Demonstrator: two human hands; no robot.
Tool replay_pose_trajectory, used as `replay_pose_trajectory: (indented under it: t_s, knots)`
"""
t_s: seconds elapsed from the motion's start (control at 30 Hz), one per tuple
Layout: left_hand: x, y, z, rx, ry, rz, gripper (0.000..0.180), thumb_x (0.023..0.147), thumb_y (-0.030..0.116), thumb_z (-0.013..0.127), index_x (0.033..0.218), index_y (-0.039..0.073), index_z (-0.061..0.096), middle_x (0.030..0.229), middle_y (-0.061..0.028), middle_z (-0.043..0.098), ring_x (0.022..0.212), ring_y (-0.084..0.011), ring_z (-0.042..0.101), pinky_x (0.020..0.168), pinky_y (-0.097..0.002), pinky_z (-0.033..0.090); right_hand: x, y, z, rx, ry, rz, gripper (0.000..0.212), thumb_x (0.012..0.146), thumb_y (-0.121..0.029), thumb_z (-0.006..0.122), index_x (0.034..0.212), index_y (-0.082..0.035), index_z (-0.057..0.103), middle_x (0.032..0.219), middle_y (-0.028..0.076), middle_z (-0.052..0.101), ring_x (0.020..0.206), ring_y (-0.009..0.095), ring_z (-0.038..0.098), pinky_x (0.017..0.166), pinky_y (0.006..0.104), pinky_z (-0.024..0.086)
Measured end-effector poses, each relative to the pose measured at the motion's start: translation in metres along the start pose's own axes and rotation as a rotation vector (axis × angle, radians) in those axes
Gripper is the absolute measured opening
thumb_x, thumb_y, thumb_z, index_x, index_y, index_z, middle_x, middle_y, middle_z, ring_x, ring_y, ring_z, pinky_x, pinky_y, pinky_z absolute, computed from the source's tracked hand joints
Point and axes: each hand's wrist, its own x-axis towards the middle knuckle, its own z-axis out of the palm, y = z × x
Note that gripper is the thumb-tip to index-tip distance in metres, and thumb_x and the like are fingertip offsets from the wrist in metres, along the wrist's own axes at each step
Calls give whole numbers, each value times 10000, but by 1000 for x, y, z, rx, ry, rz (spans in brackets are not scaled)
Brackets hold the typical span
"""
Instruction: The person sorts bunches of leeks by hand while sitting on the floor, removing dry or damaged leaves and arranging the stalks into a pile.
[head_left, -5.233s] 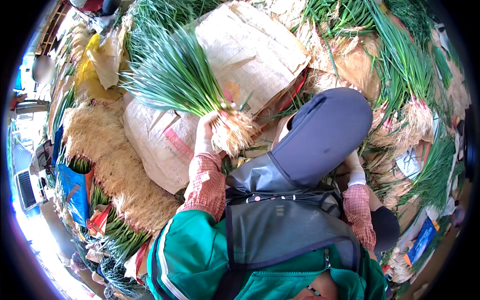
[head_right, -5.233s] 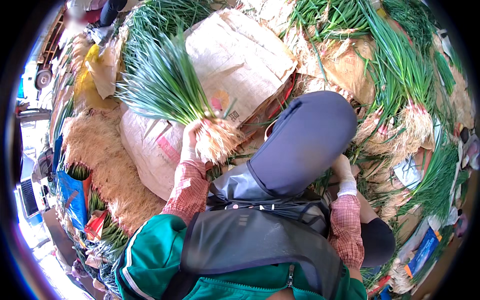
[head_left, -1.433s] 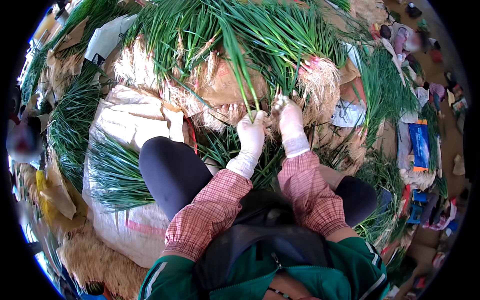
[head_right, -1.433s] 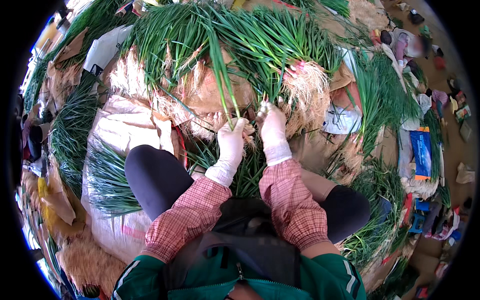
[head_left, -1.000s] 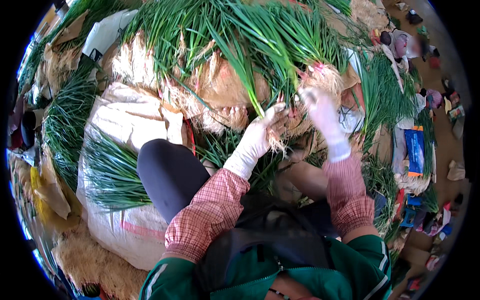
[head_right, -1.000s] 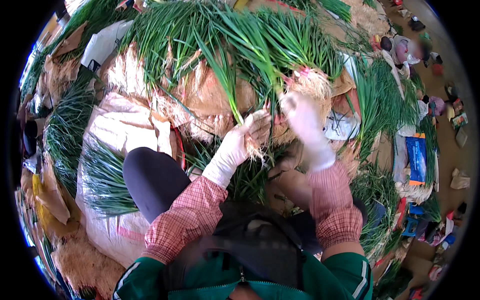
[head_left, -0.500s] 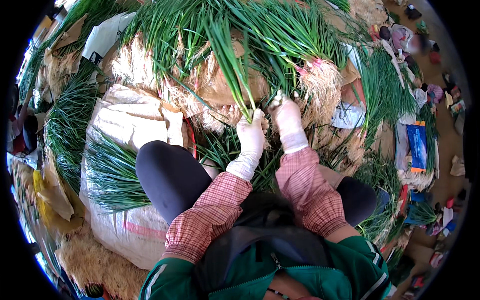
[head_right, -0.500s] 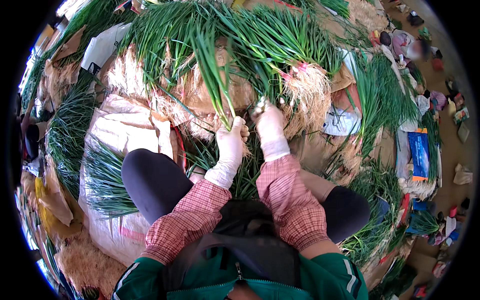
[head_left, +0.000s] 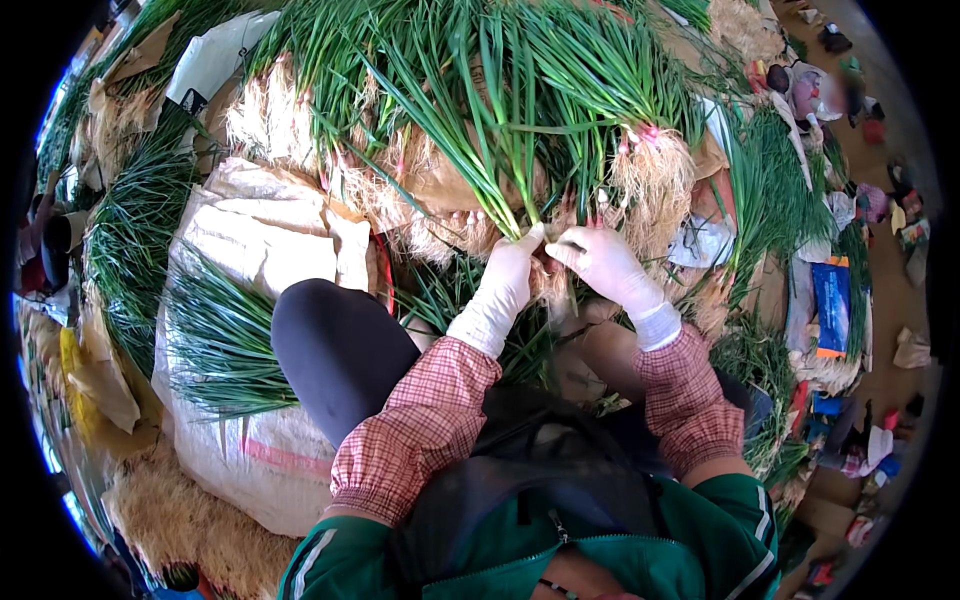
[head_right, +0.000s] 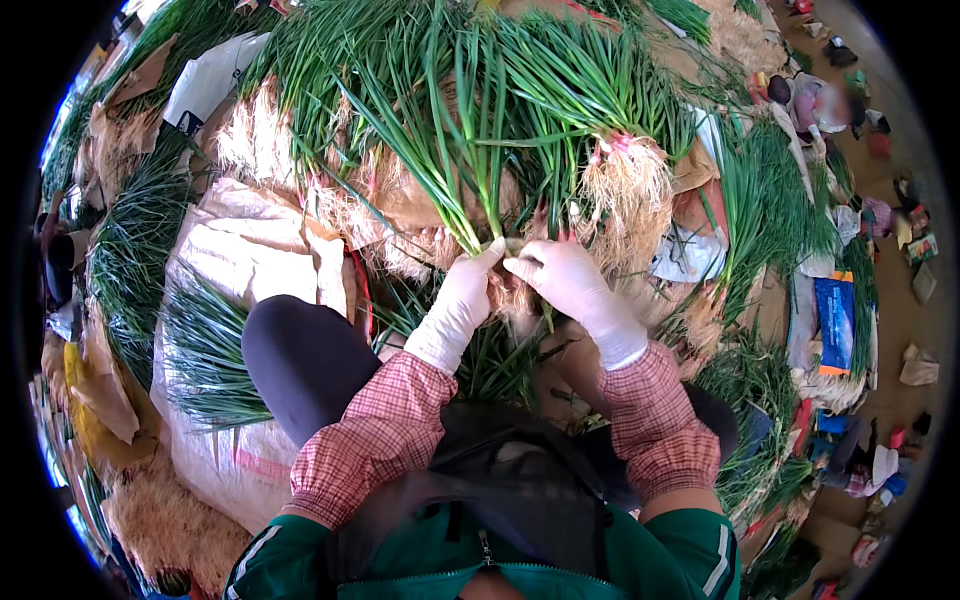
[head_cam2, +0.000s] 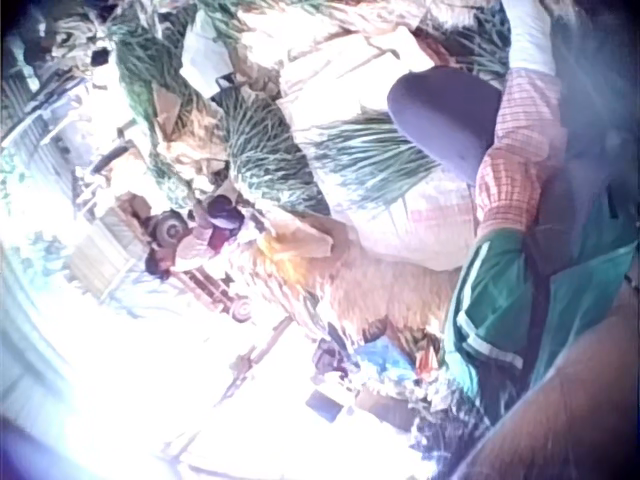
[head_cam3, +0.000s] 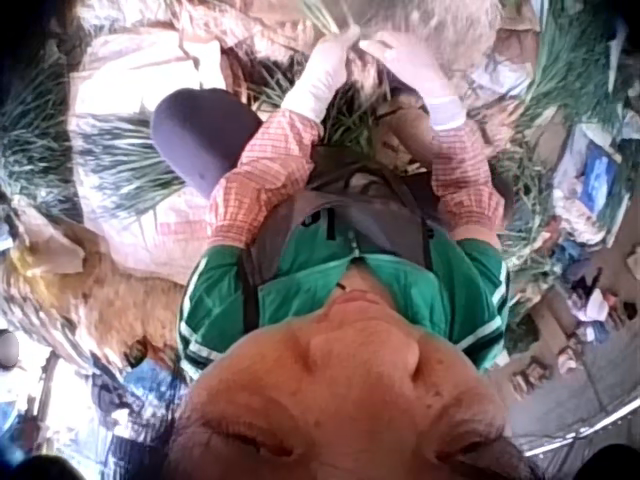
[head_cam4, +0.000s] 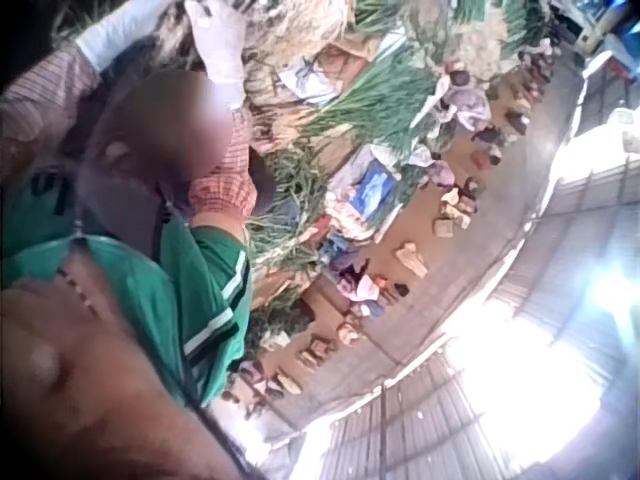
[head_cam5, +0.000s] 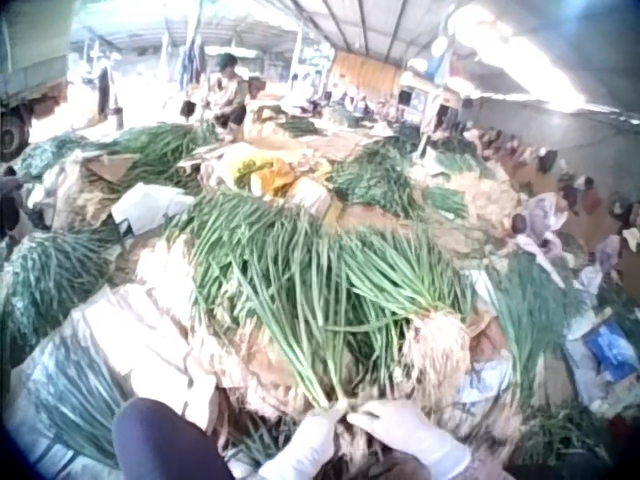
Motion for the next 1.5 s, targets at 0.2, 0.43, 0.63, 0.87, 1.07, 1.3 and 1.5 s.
replay_pose_trajectory:
  t_s: [0.2, 0.43, 0.63, 0.87, 1.07, 1.3, 1.5]
  knots:
    - [-15, -7, 10, -18, 246, -7, 174, 945, 176, 516, 980, 15, 574, 771, -49, 587, 649, -172, 586, 586, -316, 513, 57, 14, 43, 977, -240, 376, 633, 903, -557, 462, 1165, 5, 590, 992, 112, 660, 848, 184, 630, 794, 315, 483]
    - [-21, -6, -8, -138, 49, 6, 206, 938, 231, 536, 980, 29, 548, 751, -36, 555, 645, -169, 547, 608, -296, 487, 45, -14, 48, 1646, 45, 477, 253, 967, -335, 414, 876, -165, 578, 625, 8, 557, 365, 115, 391, 302, 262, 284]
    - [-20, 0, -14, -127, -19, 58, 255, 970, 233, 452, 1069, 9, 525, 857, -71, 563, 753, -219, 559, 728, -356, 495, 62, 31, 54, 1600, 628, 520, 116, 924, -130, 542, 885, -35, 596, 748, 59, 601, 553, 112, 534, 509, 243, 476]
    - [-25, 8, -2, -61, 50, -41, 241, 954, 173, 482, 1131, 33, 566, 964, -85, 639, 791, -194, 607, 679, -333, 520, -20, -7, 31, 472, 316, 379, 345, 921, -336, 536, 978, -11, 634, 759, 132, 646, 680, 252, 616, 635, 363, 478]
    - [-21, 12, 11, 216, 19, 35, 410, 971, 266, 447, 1310, 37, 431, 1144, -104, 589, 863, -122, 566, 684, -197, 472, -61, 16, 18, 948, 577, 47, 205, 923, -148, 542, 997, 38, 587, 762, 31, 598, 675, 98, 532, 633, 260, 452]
    - [-19, 17, 30, 352, -12, 271, 320, 970, 186, 466, 1256, 48, 506, 962, -53, 643, 674, -64, 529, 529, -159, 372, -173, 87, -61, 1105, 1045, 82, 248, 946, -182, 515, 1088, 11, 580, 888, 23, 570, 778, 99, 527, 721, 228, 436]
    - [-23, 22, 48, 384, -111, 271, 300, 960, 141, 468, 1234, 25, 507, 971, -68, 636, 674, -86, 516, 505, -159, 346, -176, 198, -90, 241, 1022, 415, 236, 911, -178, 532, 1021, 4, 634, 935, 78, 649, 807, 182, 594, 737, 308, 463]
